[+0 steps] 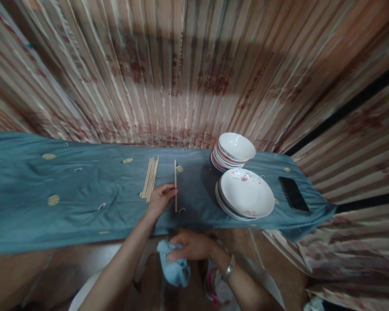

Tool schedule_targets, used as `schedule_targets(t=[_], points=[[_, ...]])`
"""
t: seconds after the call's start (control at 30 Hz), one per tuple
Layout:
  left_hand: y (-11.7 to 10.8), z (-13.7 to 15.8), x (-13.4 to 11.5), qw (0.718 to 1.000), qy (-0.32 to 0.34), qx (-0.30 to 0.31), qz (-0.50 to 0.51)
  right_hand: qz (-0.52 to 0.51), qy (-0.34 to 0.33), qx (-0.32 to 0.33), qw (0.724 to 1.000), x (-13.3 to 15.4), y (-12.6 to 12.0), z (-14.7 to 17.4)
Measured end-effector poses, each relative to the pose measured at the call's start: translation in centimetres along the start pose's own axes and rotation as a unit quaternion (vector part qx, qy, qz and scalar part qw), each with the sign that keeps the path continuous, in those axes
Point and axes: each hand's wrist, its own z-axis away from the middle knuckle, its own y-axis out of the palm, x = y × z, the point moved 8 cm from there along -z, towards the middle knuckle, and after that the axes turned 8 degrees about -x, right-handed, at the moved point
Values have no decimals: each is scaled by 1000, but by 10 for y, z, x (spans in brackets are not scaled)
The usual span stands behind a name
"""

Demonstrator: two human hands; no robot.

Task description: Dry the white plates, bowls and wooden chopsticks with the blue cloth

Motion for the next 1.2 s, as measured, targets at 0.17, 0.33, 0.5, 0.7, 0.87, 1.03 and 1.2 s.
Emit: schedule_targets(t=[0.17,0.33,0.5,0.7,0.87,1.03,1.2], points=[[30,-12,13,995,45,23,-86,1,-4,-24,1000,14,-30,15],[52,-14,9,978,101,25,-180,-173,-23,-219,960,17,-86,30],[66,-20,4,958,139,14,-249,-232,-16,-261,937,14,-91,28],[73,-24,4,942,162,2,-294,-250,-7,-259,933,14,-90,25],[64,-21,-4,935,180,0,-305,-250,-10,-247,936,16,-87,23],[5,-24,-23,921,208,-75,-321,-241,-19,-245,939,21,-83,23],[-55,-28,-28,880,195,-155,-404,-229,-6,-237,944,21,-77,19]])
